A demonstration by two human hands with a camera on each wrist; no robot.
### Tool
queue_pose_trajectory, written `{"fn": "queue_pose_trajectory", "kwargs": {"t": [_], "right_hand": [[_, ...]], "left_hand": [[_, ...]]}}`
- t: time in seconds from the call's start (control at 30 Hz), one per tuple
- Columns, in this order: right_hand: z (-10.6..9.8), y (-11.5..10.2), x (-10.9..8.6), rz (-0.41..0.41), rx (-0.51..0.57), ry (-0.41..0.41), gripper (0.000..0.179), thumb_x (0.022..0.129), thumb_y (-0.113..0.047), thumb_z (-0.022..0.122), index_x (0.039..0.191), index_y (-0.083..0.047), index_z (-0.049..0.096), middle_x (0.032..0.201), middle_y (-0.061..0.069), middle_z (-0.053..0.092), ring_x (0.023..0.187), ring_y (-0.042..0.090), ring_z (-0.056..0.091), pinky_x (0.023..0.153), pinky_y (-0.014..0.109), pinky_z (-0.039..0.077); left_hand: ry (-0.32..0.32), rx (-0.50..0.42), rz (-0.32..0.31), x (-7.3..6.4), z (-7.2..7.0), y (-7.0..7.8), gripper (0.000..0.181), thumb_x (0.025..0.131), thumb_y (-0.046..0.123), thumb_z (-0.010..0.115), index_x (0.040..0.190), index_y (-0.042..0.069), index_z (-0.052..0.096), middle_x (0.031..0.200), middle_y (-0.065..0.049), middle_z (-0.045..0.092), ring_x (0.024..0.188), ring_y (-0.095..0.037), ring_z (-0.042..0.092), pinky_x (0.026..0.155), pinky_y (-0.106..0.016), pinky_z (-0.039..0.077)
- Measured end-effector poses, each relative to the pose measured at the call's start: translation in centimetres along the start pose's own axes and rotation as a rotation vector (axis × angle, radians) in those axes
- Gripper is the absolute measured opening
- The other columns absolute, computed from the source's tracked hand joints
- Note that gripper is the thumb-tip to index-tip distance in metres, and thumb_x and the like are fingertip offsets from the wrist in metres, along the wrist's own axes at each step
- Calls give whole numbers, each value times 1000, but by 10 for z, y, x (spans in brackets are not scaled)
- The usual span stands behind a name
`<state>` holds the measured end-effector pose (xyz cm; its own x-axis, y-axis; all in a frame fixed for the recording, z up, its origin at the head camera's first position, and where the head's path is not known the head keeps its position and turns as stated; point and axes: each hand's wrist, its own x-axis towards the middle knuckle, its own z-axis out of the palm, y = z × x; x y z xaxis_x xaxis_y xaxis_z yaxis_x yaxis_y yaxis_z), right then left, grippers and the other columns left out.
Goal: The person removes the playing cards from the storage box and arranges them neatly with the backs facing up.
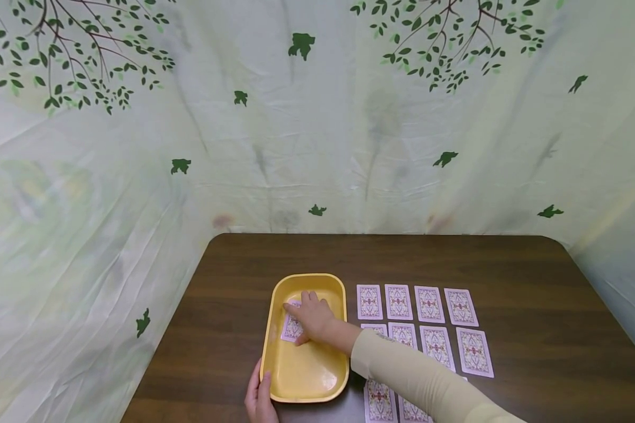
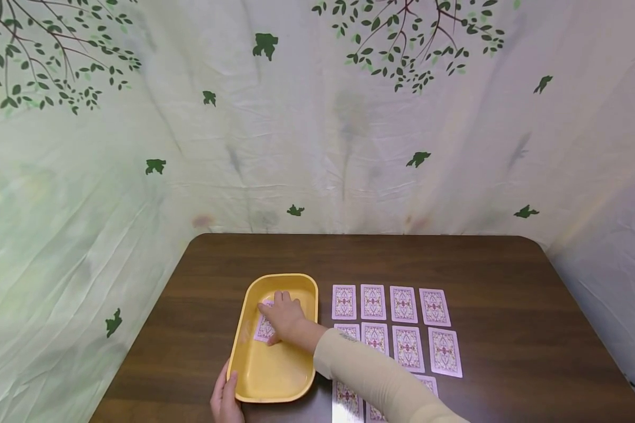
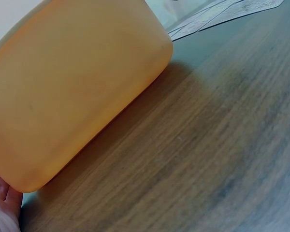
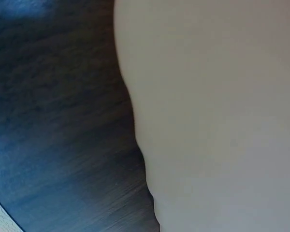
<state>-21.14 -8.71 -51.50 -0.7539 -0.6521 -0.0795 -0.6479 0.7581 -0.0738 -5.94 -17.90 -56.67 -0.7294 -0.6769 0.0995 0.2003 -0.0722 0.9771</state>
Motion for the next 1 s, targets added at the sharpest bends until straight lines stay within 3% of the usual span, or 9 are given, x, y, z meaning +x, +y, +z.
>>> {"fn": "queue_pose_trajectory", "kwargs": {"t": [0.33, 0.6, 0.83, 1.0], "right_hand": [[0, 0, 0, -19, -30, 3, 83, 58, -55, 76, 133, -31, 50, 104, 7, 44, 91, 20, 39, 59, 27, 43], [1, 2, 0, -38, -4, 9, 77, 59, -53, 77, 126, -25, 54, 101, 7, 44, 88, 19, 41, 60, 24, 45], [-1, 4, -2, -92, 84, 50, 74, 59, -51, 80, 120, -19, 52, 100, 8, 44, 86, 20, 43, 61, 24, 45], [2, 5, -4, -119, 64, 46, 73, 61, -58, 76, 118, -20, 49, 99, 6, 43, 85, 19, 44, 60, 23, 44]], "left_hand": [[19, 28, -31, 0, 2, 1, 37, 94, 3, 48, 121, -21, 43, 103, 16, 58, 95, 3, 53, 79, -11, 41], [9, 19, -21, 0, 1, 1, 37, 94, 3, 47, 121, -22, 43, 103, 16, 58, 95, 2, 53, 79, -12, 42], [-11, -13, 26, 1, 0, -1, 37, 94, 2, 47, 119, -24, 42, 103, 16, 59, 95, 1, 54, 79, -12, 42], [-52, -101, 74, 1, -3, -5, 31, 93, 1, 46, 120, -14, 52, 105, 14, 61, 96, -1, 56, 80, -12, 43]]}}
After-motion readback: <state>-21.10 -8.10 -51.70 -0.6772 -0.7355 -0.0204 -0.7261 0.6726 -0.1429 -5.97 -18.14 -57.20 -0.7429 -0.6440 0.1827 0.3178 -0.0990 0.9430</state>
